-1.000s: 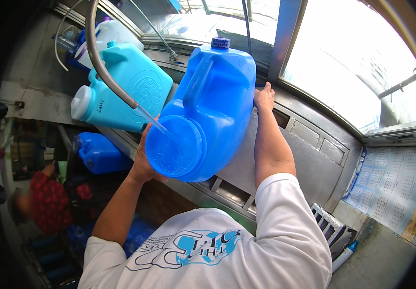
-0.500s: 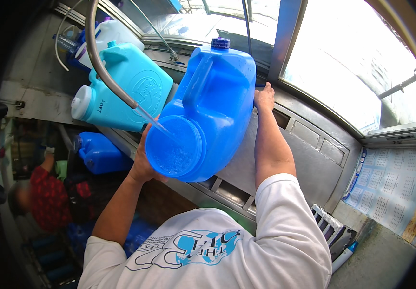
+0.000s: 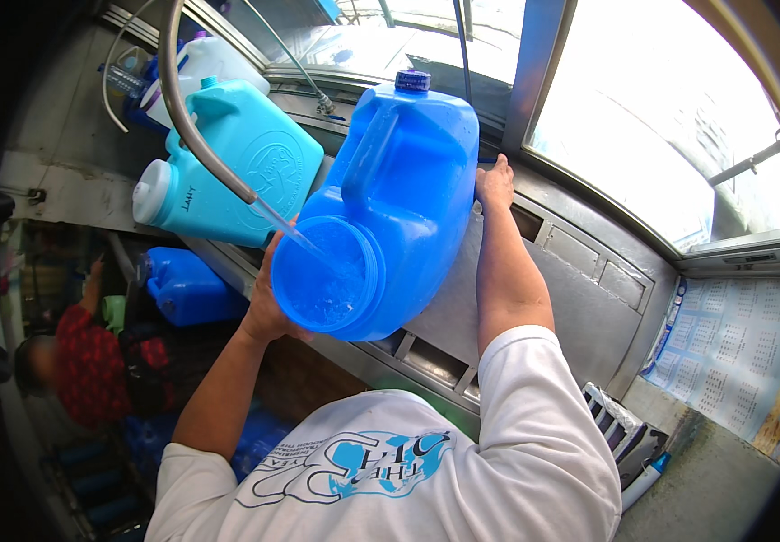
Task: The person fills several blue plastic water containers from a tap at a service counter. They open and close container caps, position containers under the tap, and use a handheld device to seal the caps after filling.
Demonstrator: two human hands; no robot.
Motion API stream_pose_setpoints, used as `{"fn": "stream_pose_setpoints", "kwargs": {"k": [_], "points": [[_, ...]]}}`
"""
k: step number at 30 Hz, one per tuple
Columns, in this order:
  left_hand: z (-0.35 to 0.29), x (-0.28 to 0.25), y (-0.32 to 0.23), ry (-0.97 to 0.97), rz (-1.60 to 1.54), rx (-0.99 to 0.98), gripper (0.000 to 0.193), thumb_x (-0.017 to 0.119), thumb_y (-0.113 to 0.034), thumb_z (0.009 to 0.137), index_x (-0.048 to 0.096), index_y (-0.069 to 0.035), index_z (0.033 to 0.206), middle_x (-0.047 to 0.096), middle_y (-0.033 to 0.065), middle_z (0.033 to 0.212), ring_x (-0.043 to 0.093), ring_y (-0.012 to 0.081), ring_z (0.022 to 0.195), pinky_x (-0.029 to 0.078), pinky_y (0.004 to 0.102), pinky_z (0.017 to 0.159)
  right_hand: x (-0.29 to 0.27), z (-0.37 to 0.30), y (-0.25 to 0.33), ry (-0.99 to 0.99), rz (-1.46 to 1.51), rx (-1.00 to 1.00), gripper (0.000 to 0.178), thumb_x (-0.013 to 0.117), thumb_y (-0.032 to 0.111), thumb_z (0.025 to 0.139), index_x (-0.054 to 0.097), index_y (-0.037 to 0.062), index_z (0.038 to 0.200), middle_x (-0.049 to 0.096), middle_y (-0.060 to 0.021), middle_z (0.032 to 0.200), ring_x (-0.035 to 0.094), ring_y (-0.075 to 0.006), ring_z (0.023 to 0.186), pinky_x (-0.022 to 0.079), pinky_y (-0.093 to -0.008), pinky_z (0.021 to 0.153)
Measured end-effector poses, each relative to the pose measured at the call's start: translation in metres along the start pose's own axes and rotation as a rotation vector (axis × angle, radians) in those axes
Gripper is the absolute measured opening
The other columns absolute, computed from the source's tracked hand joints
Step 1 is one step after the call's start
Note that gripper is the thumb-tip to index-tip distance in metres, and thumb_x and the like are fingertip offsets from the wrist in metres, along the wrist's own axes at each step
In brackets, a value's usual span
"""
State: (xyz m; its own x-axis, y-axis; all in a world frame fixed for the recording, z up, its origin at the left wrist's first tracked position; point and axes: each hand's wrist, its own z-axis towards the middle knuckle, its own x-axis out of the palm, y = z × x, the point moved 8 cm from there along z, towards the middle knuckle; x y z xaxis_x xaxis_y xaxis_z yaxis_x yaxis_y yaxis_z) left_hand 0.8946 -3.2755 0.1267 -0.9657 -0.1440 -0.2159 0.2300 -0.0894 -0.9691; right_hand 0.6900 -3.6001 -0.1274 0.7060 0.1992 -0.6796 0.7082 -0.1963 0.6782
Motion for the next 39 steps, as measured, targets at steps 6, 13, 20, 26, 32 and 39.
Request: {"fn": "stream_pose_setpoints", "kwargs": {"k": [6,13,20,26,32,39], "points": [[0.001,0.002,-0.003,0.003,-0.01,0.012,0.143,0.098,-0.038,0.028,0.025,-0.02,0.15,0.033,0.0092,0.149,0.042,0.0269,0.133,0.04,0.0449,0.11,-0.001,-0.001,0.0,0.018,-0.013,0.016,0.07,0.061,0.028,0.084,0.032,0.0115,0.146,0.039,-0.0219,0.145,0.046,-0.0389,0.129,0.04,-0.0441,0.105],[0.001,0.0,-0.003,0.01,-0.016,0.01,0.143,0.098,-0.036,0.03,0.024,-0.018,0.15,0.035,0.009,0.148,0.043,0.0258,0.133,0.04,0.0437,0.109,0.001,0.002,-0.001,0.002,-0.016,-0.004,0.07,0.061,0.028,0.083,0.033,0.0105,0.145,0.039,-0.0198,0.147,0.046,-0.0373,0.13,0.039,-0.0434,0.106],[0.001,0.0,-0.001,0.004,-0.028,0.009,0.142,0.098,-0.034,0.03,0.024,-0.017,0.15,0.035,0.0096,0.148,0.043,0.0259,0.132,0.04,0.0433,0.11,-0.004,0.004,0.005,-0.073,-0.044,-0.108,0.064,0.061,0.024,0.083,0.041,0.0092,0.142,0.043,-0.0149,0.145,0.045,-0.0339,0.131,0.037,-0.0409,0.109],[-0.001,-0.002,0.002,-0.006,0.004,-0.011,0.142,0.098,-0.037,0.029,0.026,-0.017,0.15,0.034,0.0112,0.148,0.042,0.0272,0.133,0.04,0.0436,0.11,-0.005,0.0,0.008,-0.101,-0.07,-0.155,0.063,0.061,0.021,0.083,0.042,0.0112,0.142,0.045,-0.0142,0.144,0.047,-0.0337,0.129,0.038,-0.0417,0.107],[0.0,0.0,0.003,-0.008,-0.066,-0.02,0.141,0.098,-0.041,0.03,0.026,-0.019,0.149,0.034,0.0114,0.149,0.042,0.0279,0.134,0.04,0.045,0.11,-0.003,0.002,0.005,-0.113,-0.062,-0.151,0.063,0.061,0.02,0.083,0.041,0.0117,0.142,0.045,-0.0141,0.144,0.047,-0.034,0.128,0.039,-0.0421,0.106],[-0.001,0.0,0.004,-0.003,-0.051,-0.024,0.141,0.098,-0.041,0.03,0.026,-0.02,0.149,0.035,0.0102,0.148,0.042,0.0276,0.133,0.041,0.0446,0.109,-0.004,-0.003,0.007,-0.097,-0.051,-0.136,0.063,0.061,0.021,0.083,0.041,0.0121,0.142,0.043,-0.0144,0.145,0.046,-0.0332,0.13,0.039,-0.0425,0.107]]}}
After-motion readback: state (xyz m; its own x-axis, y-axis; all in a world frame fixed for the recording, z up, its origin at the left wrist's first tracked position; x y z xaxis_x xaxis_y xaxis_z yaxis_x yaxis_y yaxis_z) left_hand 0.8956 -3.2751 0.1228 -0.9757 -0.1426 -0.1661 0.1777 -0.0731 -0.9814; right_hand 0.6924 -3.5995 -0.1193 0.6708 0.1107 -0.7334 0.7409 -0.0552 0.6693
